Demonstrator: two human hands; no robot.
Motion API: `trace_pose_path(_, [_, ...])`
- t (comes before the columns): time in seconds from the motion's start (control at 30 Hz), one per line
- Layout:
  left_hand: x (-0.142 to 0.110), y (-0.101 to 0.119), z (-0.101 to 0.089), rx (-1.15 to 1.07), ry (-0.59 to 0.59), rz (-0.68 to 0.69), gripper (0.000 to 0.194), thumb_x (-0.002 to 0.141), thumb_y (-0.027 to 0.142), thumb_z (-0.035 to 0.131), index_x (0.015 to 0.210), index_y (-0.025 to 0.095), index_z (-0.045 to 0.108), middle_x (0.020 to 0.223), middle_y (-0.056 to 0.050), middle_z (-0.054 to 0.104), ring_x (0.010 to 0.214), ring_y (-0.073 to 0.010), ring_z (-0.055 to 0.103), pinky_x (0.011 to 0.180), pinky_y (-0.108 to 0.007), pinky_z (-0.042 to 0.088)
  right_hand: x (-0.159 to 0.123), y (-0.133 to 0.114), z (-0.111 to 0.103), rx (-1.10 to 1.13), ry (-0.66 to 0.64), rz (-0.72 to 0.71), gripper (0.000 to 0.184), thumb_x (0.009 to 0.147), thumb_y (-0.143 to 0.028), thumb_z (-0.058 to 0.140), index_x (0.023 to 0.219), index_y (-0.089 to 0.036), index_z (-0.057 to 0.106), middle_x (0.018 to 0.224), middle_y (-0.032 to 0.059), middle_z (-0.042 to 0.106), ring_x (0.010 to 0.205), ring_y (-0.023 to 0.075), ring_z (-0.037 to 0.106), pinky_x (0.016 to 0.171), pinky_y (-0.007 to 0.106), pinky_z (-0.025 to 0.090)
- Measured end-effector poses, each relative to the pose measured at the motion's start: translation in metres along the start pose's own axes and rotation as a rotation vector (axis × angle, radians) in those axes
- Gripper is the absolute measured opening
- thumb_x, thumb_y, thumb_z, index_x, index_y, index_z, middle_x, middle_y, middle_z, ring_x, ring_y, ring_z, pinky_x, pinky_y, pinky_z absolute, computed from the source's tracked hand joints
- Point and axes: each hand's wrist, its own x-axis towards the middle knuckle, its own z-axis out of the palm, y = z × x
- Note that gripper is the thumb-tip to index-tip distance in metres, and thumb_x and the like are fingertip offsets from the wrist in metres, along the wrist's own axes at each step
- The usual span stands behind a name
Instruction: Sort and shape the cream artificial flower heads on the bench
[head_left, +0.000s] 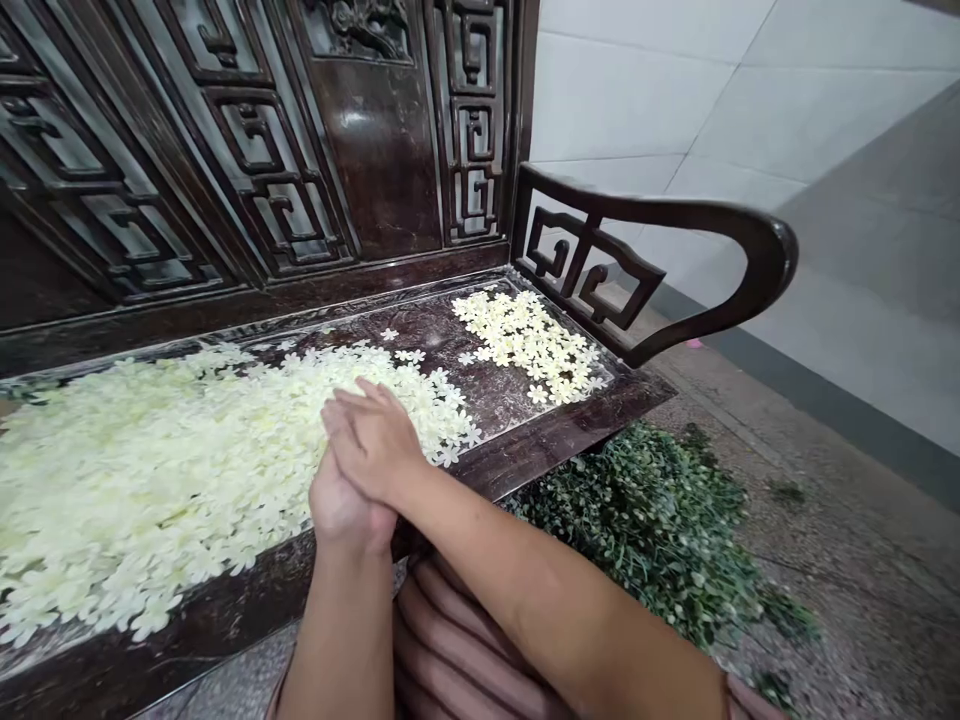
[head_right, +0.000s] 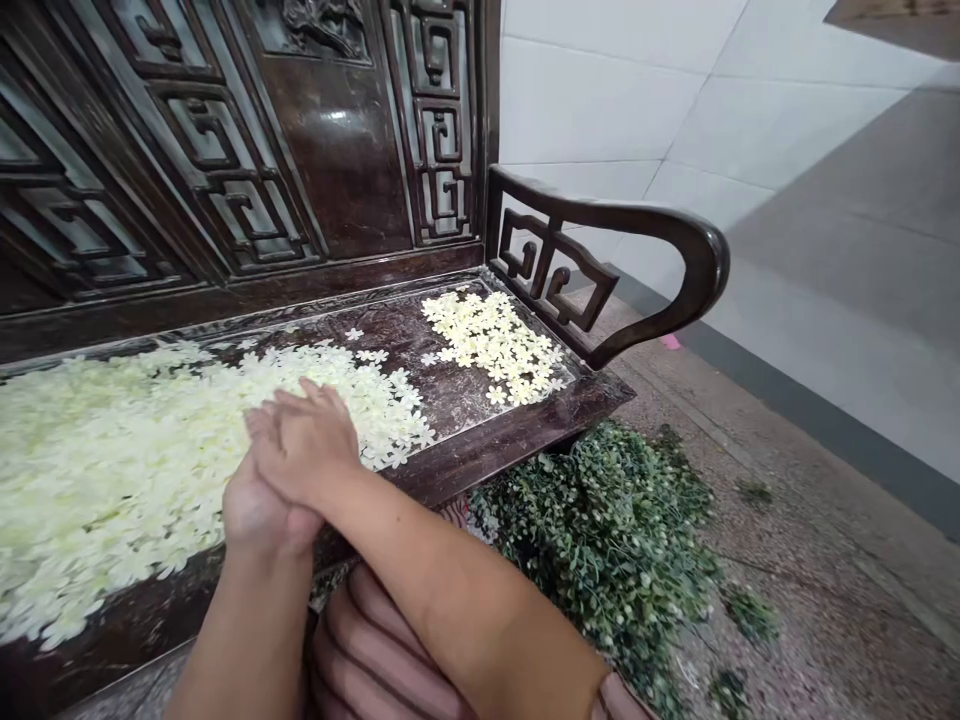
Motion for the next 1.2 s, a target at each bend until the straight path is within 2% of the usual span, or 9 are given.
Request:
trace_pose_path(0.1, [-0.004, 0.003, 0.011, -0.129, 0.176, -0.057, 0.035, 0.090, 0.023, 0.031, 0.105, 0.016, 0.062, 0.094, -0.006, 0.069, 0.095, -0.0122, 0.063, 0.085, -0.020, 0.049, 0.015, 0.008, -0.003, -0.128, 0.033, -0.083, 0.059, 0.093, -0.048, 0.021, 0.112, -0.012, 0.063, 0.126, 0.0098, 0.059, 0.127, 0.0200, 0.041, 0.107, 0.033, 0.026])
trace_pose_path(0.2, [-0.006, 0.003, 0.019, -0.168, 0.261, -0.069, 0.035, 0.089, 0.018, 0.032, 0.102, 0.013, 0.064, 0.086, -0.005, 0.071, 0.086, -0.0110, 0.065, 0.075, -0.016, 0.050, 0.026, 0.012, -0.007, -0.198, 0.001, -0.010, 0.068, 0.091, -0.054, 0.015, 0.096, -0.013, 0.070, 0.101, 0.0136, 0.069, 0.101, 0.0252, 0.060, 0.086, 0.037, 0.044])
trace_pose_path(0.3, [-0.004, 0.001, 0.019, -0.168, 0.270, -0.085, 0.032, 0.088, 0.016, 0.034, 0.096, 0.011, 0.066, 0.080, -0.005, 0.071, 0.078, -0.0100, 0.066, 0.070, -0.015, 0.049, 0.033, 0.012, -0.012, -0.241, -0.030, 0.073, 0.075, 0.089, -0.057, 0.010, 0.087, -0.011, 0.071, 0.089, 0.0167, 0.069, 0.086, 0.0278, 0.063, 0.072, 0.038, 0.046])
trace_pose_path(0.5, [-0.002, -0.001, 0.009, -0.086, 0.198, -0.045, 0.033, 0.091, 0.025, 0.036, 0.090, 0.013, 0.068, 0.086, -0.007, 0.072, 0.079, -0.0107, 0.066, 0.074, -0.018, 0.049, 0.041, 0.009, -0.018, -0.150, -0.117, 0.256, 0.081, 0.086, -0.062, 0.008, 0.085, -0.012, 0.071, 0.081, 0.0175, 0.070, 0.076, 0.0266, 0.064, 0.065, 0.036, 0.045])
trace_pose_path(0.77, [-0.014, 0.004, 0.009, -0.037, 0.107, -0.130, 0.039, 0.091, 0.034, 0.036, 0.104, 0.012, 0.065, 0.104, -0.012, 0.069, 0.101, -0.0156, 0.063, 0.095, -0.027, 0.043, 0.039, 0.014, -0.026, -0.138, -0.104, 0.201, 0.078, 0.087, -0.063, 0.011, 0.091, -0.014, 0.072, 0.086, 0.0124, 0.072, 0.084, 0.0217, 0.066, 0.074, 0.031, 0.045])
trace_pose_path(0.87, [-0.018, 0.005, 0.011, -0.072, 0.070, -0.161, 0.043, 0.090, 0.038, 0.035, 0.109, 0.011, 0.062, 0.111, -0.013, 0.066, 0.109, -0.0176, 0.059, 0.100, -0.029, 0.041, 0.027, 0.014, -0.025, -0.122, -0.085, 0.097, 0.077, 0.088, -0.061, 0.010, 0.095, -0.015, 0.071, 0.092, 0.0105, 0.072, 0.092, 0.0201, 0.064, 0.083, 0.031, 0.044])
trace_pose_path(0.93, [-0.019, 0.006, 0.012, -0.121, 0.095, -0.152, 0.041, 0.091, 0.036, 0.033, 0.113, 0.014, 0.060, 0.114, -0.011, 0.065, 0.112, -0.0170, 0.057, 0.101, -0.029, 0.040, 0.017, 0.013, -0.022, -0.185, -0.019, -0.047, 0.074, 0.089, -0.059, 0.011, 0.103, -0.015, 0.069, 0.107, 0.0104, 0.068, 0.110, 0.0209, 0.056, 0.095, 0.034, 0.038])
trace_pose_path(1.0, [-0.018, 0.006, 0.013, -0.167, 0.091, -0.151, 0.041, 0.091, 0.037, 0.034, 0.117, 0.017, 0.058, 0.117, -0.009, 0.064, 0.115, -0.0178, 0.054, 0.102, -0.031, 0.039, 0.012, 0.013, -0.020, -0.254, 0.028, -0.116, 0.072, 0.090, -0.057, 0.011, 0.112, -0.013, 0.065, 0.123, 0.0107, 0.060, 0.128, 0.0224, 0.040, 0.107, 0.038, 0.025])
trace_pose_path(1.2, [-0.015, 0.007, 0.007, -0.285, 0.029, -0.227, 0.050, 0.089, 0.046, 0.033, 0.125, 0.016, 0.051, 0.129, -0.013, 0.054, 0.126, -0.0239, 0.043, 0.107, -0.040, 0.032, 0.012, 0.009, -0.017, -0.303, -0.077, -0.056, 0.075, 0.089, -0.057, 0.009, 0.117, -0.009, 0.060, 0.135, 0.0128, 0.050, 0.136, 0.0237, 0.026, 0.112, 0.041, 0.015])
